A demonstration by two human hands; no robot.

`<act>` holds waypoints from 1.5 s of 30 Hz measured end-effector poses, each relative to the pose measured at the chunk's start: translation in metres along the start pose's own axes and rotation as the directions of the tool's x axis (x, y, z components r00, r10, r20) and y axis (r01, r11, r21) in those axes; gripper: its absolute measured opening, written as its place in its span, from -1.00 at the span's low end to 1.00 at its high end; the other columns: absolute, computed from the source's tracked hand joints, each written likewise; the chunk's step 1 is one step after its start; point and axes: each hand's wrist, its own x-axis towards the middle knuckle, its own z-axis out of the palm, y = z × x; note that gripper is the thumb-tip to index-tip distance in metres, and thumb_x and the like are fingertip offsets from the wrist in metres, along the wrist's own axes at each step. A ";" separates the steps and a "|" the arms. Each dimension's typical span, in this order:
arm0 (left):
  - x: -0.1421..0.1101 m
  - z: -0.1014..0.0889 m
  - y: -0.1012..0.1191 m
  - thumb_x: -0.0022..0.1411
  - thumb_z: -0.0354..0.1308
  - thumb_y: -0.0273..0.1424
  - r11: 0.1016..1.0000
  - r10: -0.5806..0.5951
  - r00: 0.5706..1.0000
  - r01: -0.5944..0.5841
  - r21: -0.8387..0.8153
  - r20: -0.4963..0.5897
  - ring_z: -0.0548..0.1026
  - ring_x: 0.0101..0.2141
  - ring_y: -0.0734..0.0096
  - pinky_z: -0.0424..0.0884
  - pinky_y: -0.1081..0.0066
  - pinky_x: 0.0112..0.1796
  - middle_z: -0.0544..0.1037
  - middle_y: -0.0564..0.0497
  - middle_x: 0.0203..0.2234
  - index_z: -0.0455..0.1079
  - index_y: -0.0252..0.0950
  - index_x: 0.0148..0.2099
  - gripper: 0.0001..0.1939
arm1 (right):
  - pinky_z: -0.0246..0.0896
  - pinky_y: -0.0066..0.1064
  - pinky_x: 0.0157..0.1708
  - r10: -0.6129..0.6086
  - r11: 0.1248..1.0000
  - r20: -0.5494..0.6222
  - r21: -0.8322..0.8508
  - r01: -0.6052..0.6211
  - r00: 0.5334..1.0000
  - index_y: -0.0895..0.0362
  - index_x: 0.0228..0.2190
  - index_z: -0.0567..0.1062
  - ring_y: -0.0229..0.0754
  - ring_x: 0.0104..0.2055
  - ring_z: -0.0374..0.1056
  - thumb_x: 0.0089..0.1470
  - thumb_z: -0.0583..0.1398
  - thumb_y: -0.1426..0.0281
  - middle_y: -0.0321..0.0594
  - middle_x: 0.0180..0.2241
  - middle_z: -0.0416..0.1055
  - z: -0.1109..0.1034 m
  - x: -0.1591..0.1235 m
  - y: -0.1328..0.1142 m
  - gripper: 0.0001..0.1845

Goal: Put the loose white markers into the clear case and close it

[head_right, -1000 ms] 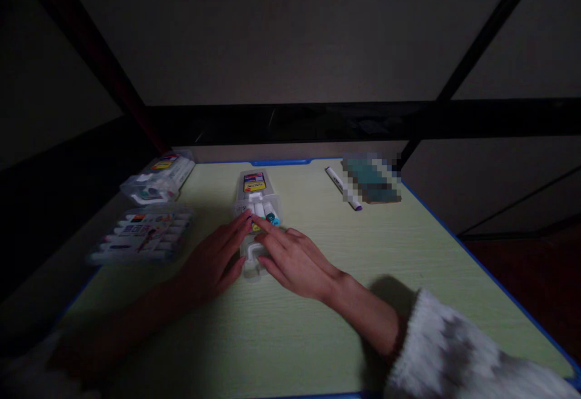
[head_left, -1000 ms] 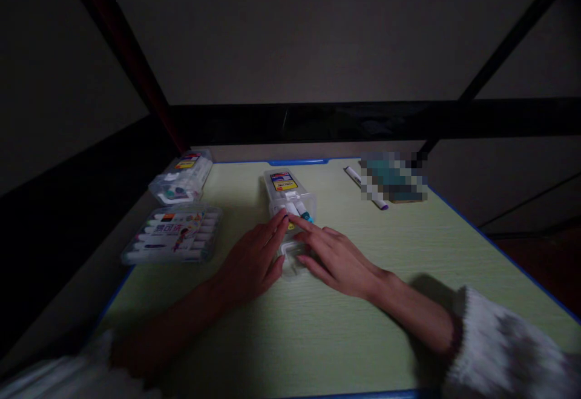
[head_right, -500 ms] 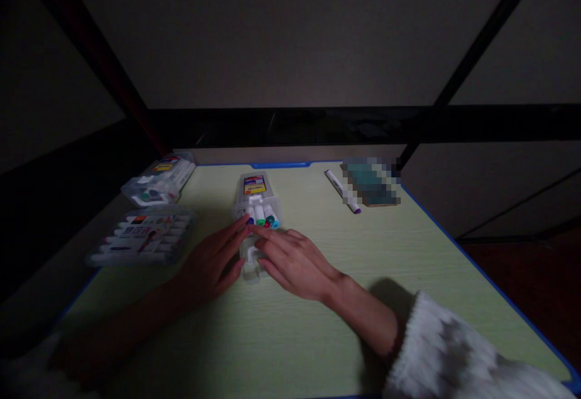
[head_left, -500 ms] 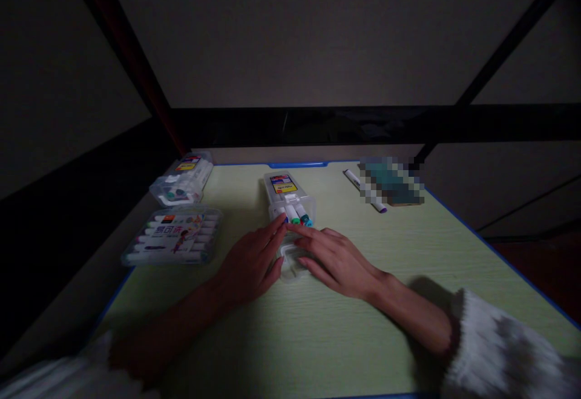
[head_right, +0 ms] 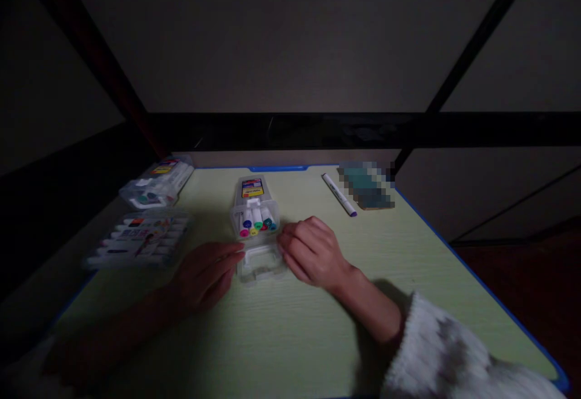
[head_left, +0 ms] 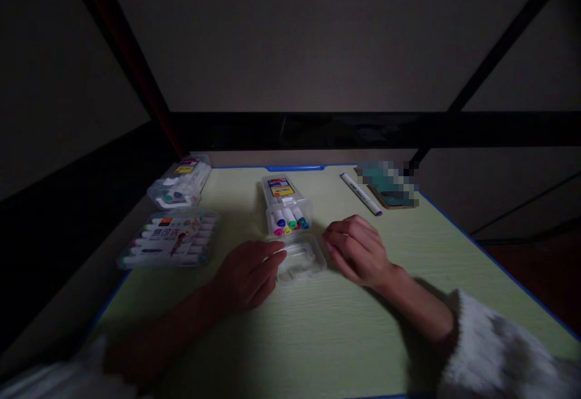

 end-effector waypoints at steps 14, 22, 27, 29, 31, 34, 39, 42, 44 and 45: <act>-0.009 0.001 0.000 0.14 -0.04 -0.58 0.999 0.000 1.000 0.000 -0.044 0.006 0.45 -0.28 0.36 0.42 0.36 -0.26 0.48 -0.17 -0.26 0.29 -0.39 -0.12 -0.76 | 0.13 -0.23 -0.24 0.604 0.758 0.223 -0.458 -0.465 0.765 0.17 -0.24 0.36 -0.01 -0.13 0.22 0.04 0.04 0.39 -0.02 -0.16 0.29 0.000 -0.019 0.053 -0.77; -0.007 -0.001 0.001 0.13 -0.04 -0.59 0.999 0.009 1.000 -0.009 -0.043 0.005 0.45 -0.29 0.38 0.42 0.37 -0.26 0.48 -0.15 -0.27 0.30 -0.38 -0.16 -0.78 | 0.17 -0.17 -0.23 0.729 0.635 0.241 -0.586 -0.503 0.640 0.15 -0.12 0.32 0.05 -0.06 0.16 0.04 0.03 0.32 0.00 -0.02 0.21 0.004 -0.034 0.066 -0.65; -0.008 0.001 0.001 0.14 -0.04 -0.59 1.000 0.006 1.000 -0.005 -0.030 0.009 0.45 -0.30 0.38 0.42 0.36 -0.26 0.48 -0.15 -0.27 0.31 -0.38 -0.18 -0.80 | 0.18 -0.16 -0.22 0.752 0.608 0.245 -0.615 -0.501 0.612 0.16 -0.10 0.31 0.05 -0.06 0.16 0.05 0.03 0.31 -0.02 0.00 0.20 0.004 -0.034 0.067 -0.63; -0.009 0.001 0.001 0.14 -0.04 -0.59 0.999 0.006 1.000 -0.006 -0.032 0.013 0.44 -0.30 0.38 0.42 0.36 -0.26 0.48 -0.15 -0.27 0.31 -0.39 -0.18 -0.80 | 0.18 -0.16 -0.22 0.761 0.598 0.250 -0.627 -0.499 0.598 0.16 -0.09 0.31 0.05 -0.05 0.16 0.05 0.04 0.31 -0.03 0.00 0.20 0.004 -0.034 0.067 -0.63; -0.009 0.001 0.002 0.14 -0.04 -0.59 0.999 0.002 1.000 -0.002 -0.035 0.021 0.44 -0.29 0.39 0.42 0.37 -0.25 0.48 -0.14 -0.27 0.31 -0.38 -0.18 -0.81 | 0.19 -0.16 -0.22 0.769 0.589 0.250 -0.635 -0.499 0.589 0.17 -0.09 0.31 0.05 -0.05 0.17 0.05 0.04 0.31 -0.03 0.00 0.21 0.004 -0.035 0.067 -0.63; -0.008 0.000 0.002 0.15 -0.05 -0.58 0.999 -0.004 1.000 0.005 -0.039 0.031 0.44 -0.30 0.39 0.42 0.37 -0.25 0.48 -0.14 -0.27 0.31 -0.38 -0.19 -0.81 | 0.20 -0.15 -0.23 0.776 0.579 0.246 -0.644 -0.501 0.580 0.17 -0.09 0.30 0.05 -0.06 0.17 0.05 0.05 0.32 -0.03 0.00 0.21 0.004 -0.036 0.068 -0.62; -0.008 0.001 0.001 0.14 -0.05 -0.59 0.999 -0.002 1.000 0.003 -0.045 0.025 0.44 -0.33 0.38 0.42 0.37 -0.29 0.48 -0.14 -0.27 0.31 -0.37 -0.19 -0.81 | 0.20 -0.15 -0.27 0.788 0.563 0.242 -0.656 -0.502 0.567 0.18 -0.08 0.29 0.06 -0.08 0.18 0.05 0.03 0.31 0.00 -0.01 0.22 0.004 -0.039 0.069 -0.62; -0.008 0.002 0.001 0.14 -0.04 -0.59 0.998 -0.002 0.999 0.004 -0.058 0.038 0.44 -0.33 0.38 0.42 0.37 -0.30 0.47 -0.15 -0.27 0.31 -0.39 -0.20 -0.81 | 0.20 -0.17 -0.28 0.790 0.561 0.247 -0.661 -0.498 0.561 0.19 -0.09 0.29 0.06 -0.08 0.17 0.06 0.02 0.31 0.01 -0.02 0.23 0.004 -0.040 0.070 -0.62; -0.008 0.001 0.002 0.14 -0.04 -0.59 0.998 -0.007 0.999 0.009 -0.058 0.040 0.44 -0.32 0.39 0.42 0.37 -0.28 0.47 -0.14 -0.27 0.32 -0.38 -0.20 -0.81 | 0.19 -0.19 -0.29 0.790 0.562 0.252 -0.663 -0.494 0.560 0.20 -0.10 0.30 0.06 -0.08 0.17 0.06 0.02 0.30 0.03 -0.03 0.24 0.004 -0.041 0.071 -0.63; -0.008 0.001 0.002 0.14 -0.05 -0.58 0.998 -0.009 0.999 0.011 -0.055 0.039 0.44 -0.32 0.39 0.42 0.37 -0.27 0.47 -0.14 -0.27 0.32 -0.38 -0.20 -0.81 | 0.19 -0.20 -0.29 0.790 0.562 0.253 -0.664 -0.493 0.559 0.20 -0.10 0.30 0.05 -0.09 0.17 0.06 0.02 0.30 0.03 -0.04 0.24 0.004 -0.041 0.071 -0.63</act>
